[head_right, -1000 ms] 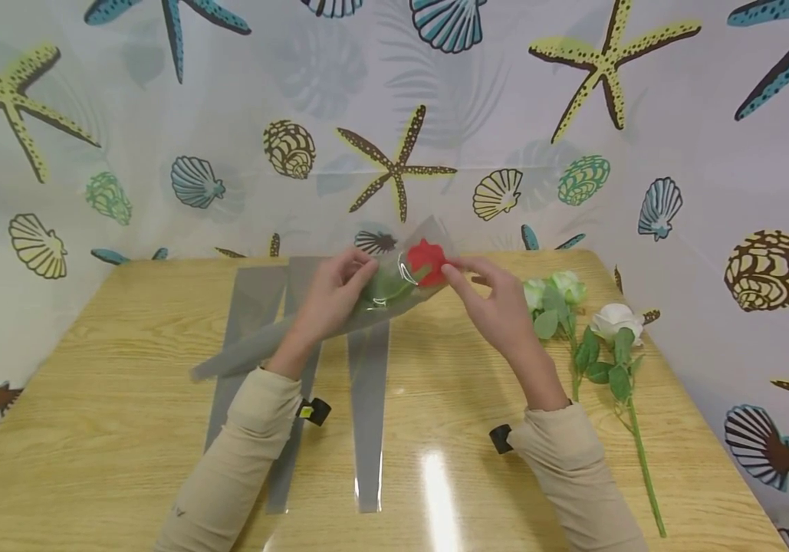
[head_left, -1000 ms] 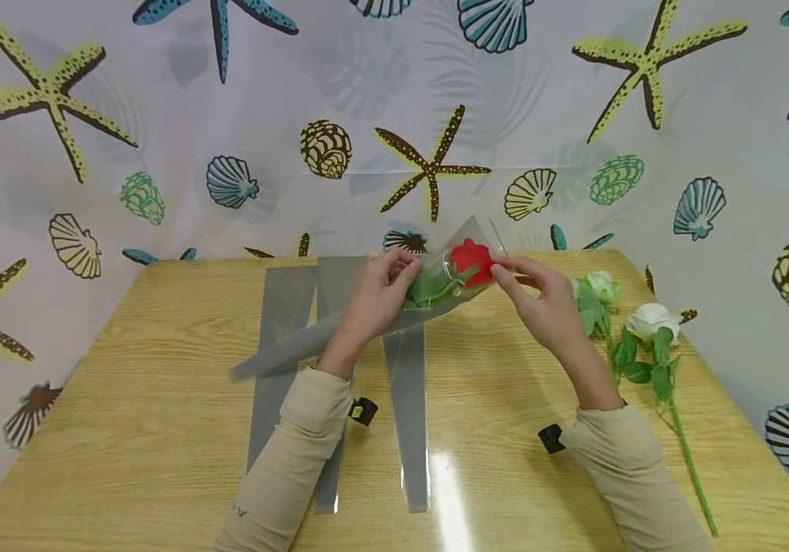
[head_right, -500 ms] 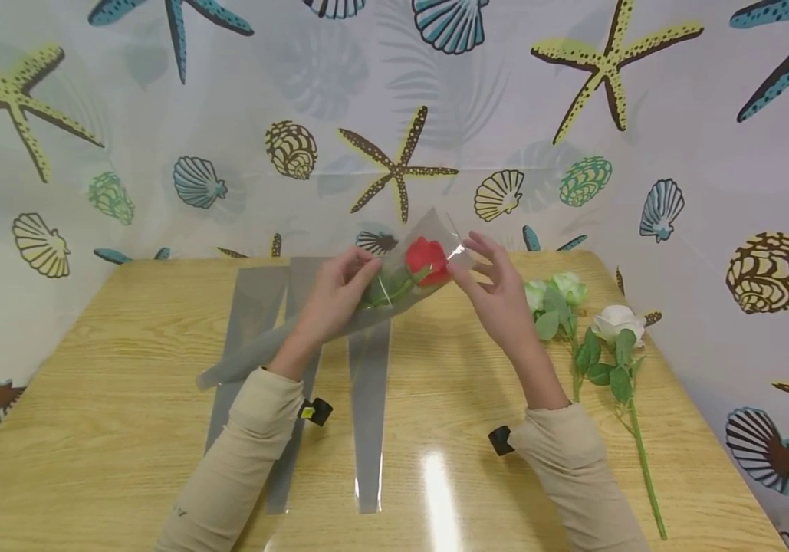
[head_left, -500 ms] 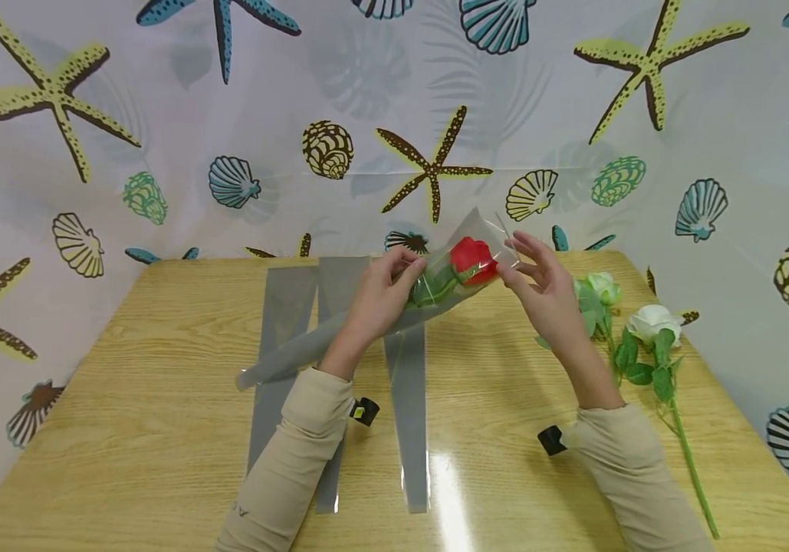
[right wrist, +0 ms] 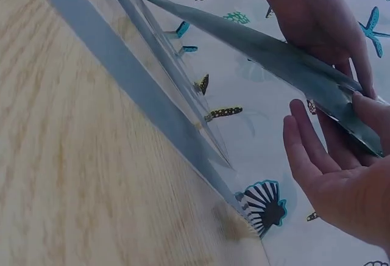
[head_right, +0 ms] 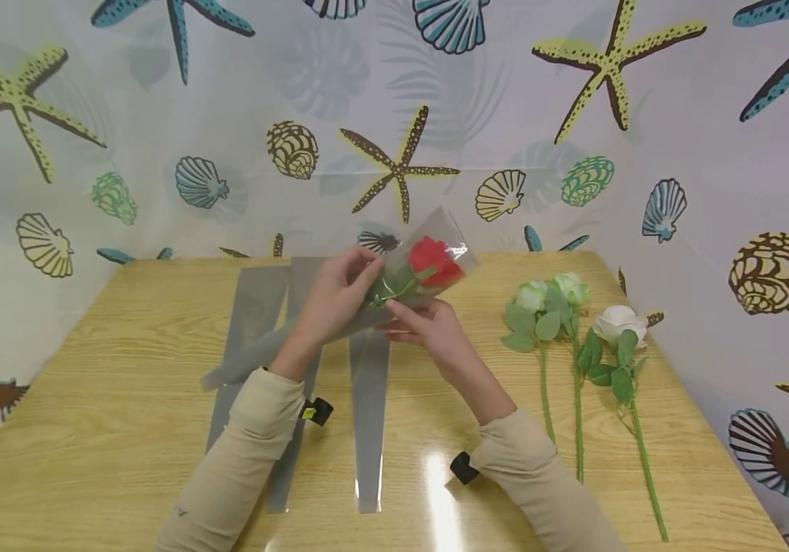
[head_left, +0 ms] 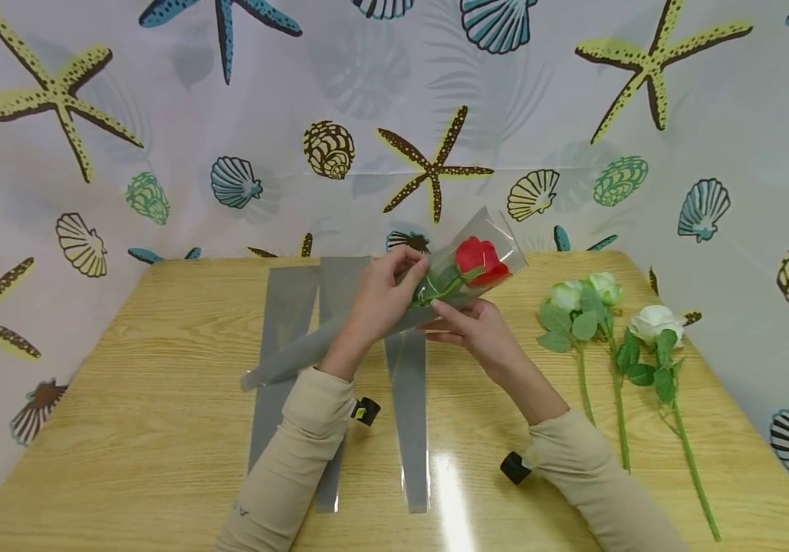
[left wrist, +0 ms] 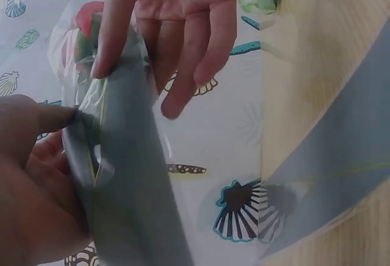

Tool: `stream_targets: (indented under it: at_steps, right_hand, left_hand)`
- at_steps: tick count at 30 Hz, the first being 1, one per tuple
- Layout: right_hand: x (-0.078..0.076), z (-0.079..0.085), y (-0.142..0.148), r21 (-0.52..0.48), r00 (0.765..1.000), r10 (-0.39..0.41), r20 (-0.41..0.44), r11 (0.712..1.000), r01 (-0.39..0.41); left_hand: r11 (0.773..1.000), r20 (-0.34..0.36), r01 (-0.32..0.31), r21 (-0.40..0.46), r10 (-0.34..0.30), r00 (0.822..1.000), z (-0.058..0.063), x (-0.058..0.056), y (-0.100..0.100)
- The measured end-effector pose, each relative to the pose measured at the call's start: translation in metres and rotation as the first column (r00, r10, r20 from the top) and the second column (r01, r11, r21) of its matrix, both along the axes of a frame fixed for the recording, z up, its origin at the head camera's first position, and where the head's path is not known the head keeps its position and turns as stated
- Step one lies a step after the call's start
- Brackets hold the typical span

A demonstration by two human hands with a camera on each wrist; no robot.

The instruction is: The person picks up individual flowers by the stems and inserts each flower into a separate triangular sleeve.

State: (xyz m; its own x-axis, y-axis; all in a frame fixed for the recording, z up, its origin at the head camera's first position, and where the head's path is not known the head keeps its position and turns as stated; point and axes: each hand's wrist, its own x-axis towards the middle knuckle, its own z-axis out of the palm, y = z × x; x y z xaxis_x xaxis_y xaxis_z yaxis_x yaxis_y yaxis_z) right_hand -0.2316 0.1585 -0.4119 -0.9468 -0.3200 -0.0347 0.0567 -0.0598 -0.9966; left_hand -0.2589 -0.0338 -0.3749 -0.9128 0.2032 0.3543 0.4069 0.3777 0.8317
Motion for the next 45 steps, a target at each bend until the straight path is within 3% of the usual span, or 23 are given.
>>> stream_targets:
  at_steps: [5,10,13,16,19,21,25,29,33,39,45]
  right_hand:
    - [-0.006,0.004,0.012,-0.128,0.993,-0.106,0.050,0.986,0.112]
    - [-0.015,0.013,0.037,-0.308,0.972,-0.199,0.123,0.924,0.228]
    - [-0.020,0.018,0.051,-0.356,0.959,-0.242,0.149,0.891,0.280]
    - [-0.026,0.019,0.062,-0.357,0.942,-0.280,0.184,0.874,0.330]
    - [-0.033,0.017,0.067,-0.311,0.929,-0.298,0.217,0.882,0.355]
    - [-0.037,0.014,0.068,-0.254,0.930,-0.295,0.221,0.903,0.347]
    - [-0.041,0.005,0.062,-0.092,0.941,-0.276,0.195,0.950,0.298]
    - [-0.042,-0.003,0.055,0.043,0.945,-0.278,0.172,0.960,0.275]
    - [-0.044,-0.008,0.054,0.093,0.939,-0.283,0.194,0.959,0.269]
    - [-0.046,-0.020,0.056,0.113,0.930,-0.279,0.240,0.959,0.259]
    - [-0.048,-0.027,0.057,0.193,0.943,-0.256,0.210,0.957,0.217]
  left_hand:
    - [0.998,0.064,0.029,-0.052,-0.025,0.998,0.001,-0.003,-0.005]
    - [0.982,0.149,0.111,-0.150,-0.089,0.985,0.003,-0.003,-0.011]
    - [0.960,0.207,0.196,-0.200,-0.155,0.966,0.001,-0.003,-0.009]
    - [0.928,0.282,0.295,-0.228,-0.227,0.932,-0.006,-0.003,-0.003]
    - [0.895,0.365,0.374,-0.241,-0.274,0.890,-0.015,-0.001,0.005]
    - [0.883,0.420,0.404,-0.240,-0.281,0.863,-0.019,0.001,0.010]
    - [0.864,0.468,0.439,-0.246,-0.291,0.834,-0.027,0.005,0.020]
    - [0.851,0.449,0.456,-0.261,-0.311,0.838,-0.034,0.007,0.030]
    - [0.833,0.435,0.460,-0.306,-0.308,0.846,-0.040,0.009,0.036]
    - [0.821,0.435,0.417,-0.389,-0.235,0.869,-0.048,0.012,0.041]
    - [0.815,0.456,0.379,-0.439,-0.161,0.875,-0.047,0.017,0.044]
